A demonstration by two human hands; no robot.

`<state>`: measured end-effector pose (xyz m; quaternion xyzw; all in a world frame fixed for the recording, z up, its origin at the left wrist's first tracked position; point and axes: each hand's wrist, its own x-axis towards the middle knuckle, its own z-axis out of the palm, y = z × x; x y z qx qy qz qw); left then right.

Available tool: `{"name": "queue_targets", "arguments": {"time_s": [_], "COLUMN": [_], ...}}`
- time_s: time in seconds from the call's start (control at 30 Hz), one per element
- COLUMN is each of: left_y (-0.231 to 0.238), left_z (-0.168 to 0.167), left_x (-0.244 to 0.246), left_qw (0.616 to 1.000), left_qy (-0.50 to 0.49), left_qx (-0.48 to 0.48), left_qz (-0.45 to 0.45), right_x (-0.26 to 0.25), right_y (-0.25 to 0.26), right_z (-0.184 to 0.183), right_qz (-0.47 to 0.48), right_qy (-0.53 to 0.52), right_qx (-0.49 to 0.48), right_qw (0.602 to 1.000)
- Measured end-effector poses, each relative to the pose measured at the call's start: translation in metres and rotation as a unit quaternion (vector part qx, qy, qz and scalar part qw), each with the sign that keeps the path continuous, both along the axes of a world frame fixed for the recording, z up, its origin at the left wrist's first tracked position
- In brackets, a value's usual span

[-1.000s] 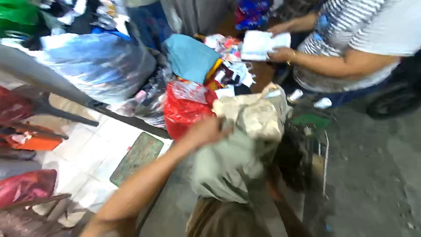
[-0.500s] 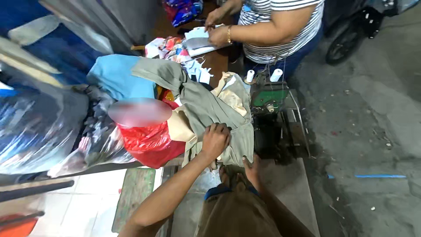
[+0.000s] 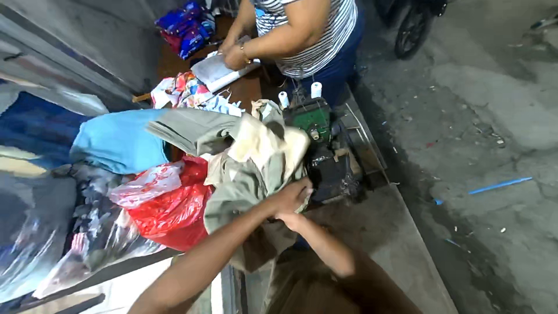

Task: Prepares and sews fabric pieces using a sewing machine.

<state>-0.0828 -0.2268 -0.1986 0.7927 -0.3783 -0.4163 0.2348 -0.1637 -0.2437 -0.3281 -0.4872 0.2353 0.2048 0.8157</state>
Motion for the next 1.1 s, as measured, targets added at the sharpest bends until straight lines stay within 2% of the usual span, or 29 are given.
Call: {"name": "queue_targets", "arguments": {"time_s": [0.1,0.17,0.23,0.27,0.33,0.4,0.47,0.57,0.67,0.7,0.77,0.83,0.9,0.93,1.03,1.1], "left_y": [0.039,0.041,0.03,0.022,0.003,-0.012,-0.016,0.002,0.014,0.011,-0.003,-0.013,-0.013,-0.01,-0.004,-0.004], "left_z": [-0.042,-0.042,-0.021,-0.008,0.009,0.005,-0.018,-0.051,-0.059,-0.058,-0.052,-0.048,-0.057,-0.063,-0.069,-0.068], "left_x": [-0.028,-0.036,-0.036,-0.037,-0.034,-0.007,0.032,0.069,0.065,0.062,0.055,0.048,0.045,0.043,0.048,0.049], "left_qw": [0.987,0.984,0.989,0.985,0.944,0.91,0.898,0.891,0.89,0.891,0.905,0.92,0.921,0.92,0.925,0.93], "left_qy": [-0.002,-0.012,-0.069,-0.139,-0.308,-0.38,-0.403,-0.41,-0.428,-0.435,-0.415,-0.368,-0.353,-0.351,-0.333,-0.311], "left_qx": [-0.103,-0.087,-0.026,-0.013,-0.097,-0.167,-0.161,-0.169,-0.145,-0.126,-0.067,-0.02,-0.037,-0.06,-0.085,-0.089], "left_qz": [0.126,0.155,0.126,0.101,0.072,0.005,-0.074,-0.101,-0.056,-0.024,0.062,0.134,0.158,0.162,0.161,0.176], "right_x": [-0.045,-0.045,-0.023,-0.012,0.003,0.005,0.002,0.003,0.002,0.004,0.012,0.027,0.055,0.07,0.114,0.129], "right_y": [-0.064,-0.096,-0.114,-0.117,-0.115,-0.11,-0.113,-0.122,-0.127,-0.13,-0.14,-0.162,-0.206,-0.228,-0.272,-0.284], "right_z": [0.035,0.042,0.042,0.042,0.043,0.041,0.038,0.035,0.028,0.029,0.034,0.034,0.031,0.028,0.015,0.02], "right_qz": [-0.129,-0.19,-0.156,-0.129,-0.14,-0.163,-0.155,-0.167,-0.134,-0.101,-0.05,-0.116,-0.175,-0.159,-0.096,-0.066], "right_qy": [0.081,0.029,-0.048,-0.071,-0.071,-0.043,-0.015,0.009,0.026,0.01,-0.048,-0.114,-0.127,-0.137,-0.191,-0.168], "right_qx": [-0.094,-0.118,-0.14,-0.153,-0.133,-0.09,-0.061,-0.021,-0.021,-0.057,-0.195,-0.36,-0.441,-0.444,-0.363,-0.358], "right_qw": [0.984,0.974,0.977,0.977,0.979,0.982,0.986,0.986,0.99,0.993,0.978,0.919,0.871,0.871,0.907,0.916]}}
